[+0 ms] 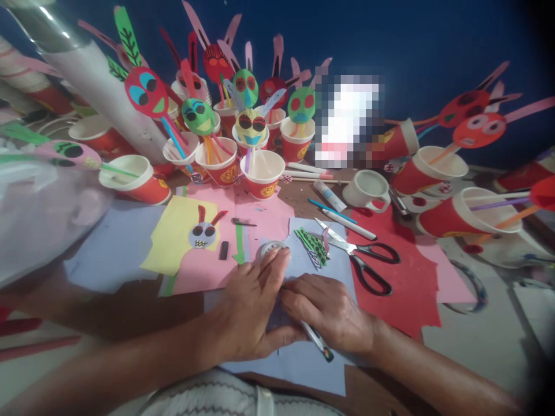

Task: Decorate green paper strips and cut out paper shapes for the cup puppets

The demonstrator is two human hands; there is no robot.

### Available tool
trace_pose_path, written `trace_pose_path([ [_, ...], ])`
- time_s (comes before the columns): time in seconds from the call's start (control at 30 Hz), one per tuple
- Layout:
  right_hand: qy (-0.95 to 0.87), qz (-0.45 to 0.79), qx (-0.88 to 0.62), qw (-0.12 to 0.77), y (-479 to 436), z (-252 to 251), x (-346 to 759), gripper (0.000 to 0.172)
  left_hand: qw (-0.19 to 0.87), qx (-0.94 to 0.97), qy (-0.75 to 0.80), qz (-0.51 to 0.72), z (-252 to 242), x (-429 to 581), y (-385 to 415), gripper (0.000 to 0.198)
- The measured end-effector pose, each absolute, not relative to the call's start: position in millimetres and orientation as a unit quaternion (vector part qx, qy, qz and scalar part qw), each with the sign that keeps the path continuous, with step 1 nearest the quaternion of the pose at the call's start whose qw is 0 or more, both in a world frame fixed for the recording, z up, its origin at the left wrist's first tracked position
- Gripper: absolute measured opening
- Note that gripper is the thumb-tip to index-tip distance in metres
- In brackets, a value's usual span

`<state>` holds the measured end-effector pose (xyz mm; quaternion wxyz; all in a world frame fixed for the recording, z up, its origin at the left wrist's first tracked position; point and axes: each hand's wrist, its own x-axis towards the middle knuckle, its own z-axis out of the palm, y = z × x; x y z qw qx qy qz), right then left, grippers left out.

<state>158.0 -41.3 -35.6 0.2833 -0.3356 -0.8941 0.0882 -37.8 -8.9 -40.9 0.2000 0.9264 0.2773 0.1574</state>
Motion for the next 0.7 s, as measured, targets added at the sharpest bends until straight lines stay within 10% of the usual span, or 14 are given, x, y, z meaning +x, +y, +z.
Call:
trace_pose_path([
  [0.7, -0.824, 0.143, -0.418, 0.356, -45.3, -40.5, 189.0, 0.008, 0.153, 0.939, 0.271, 0.148, -47.6, -39.9, -11.5, 0.099],
])
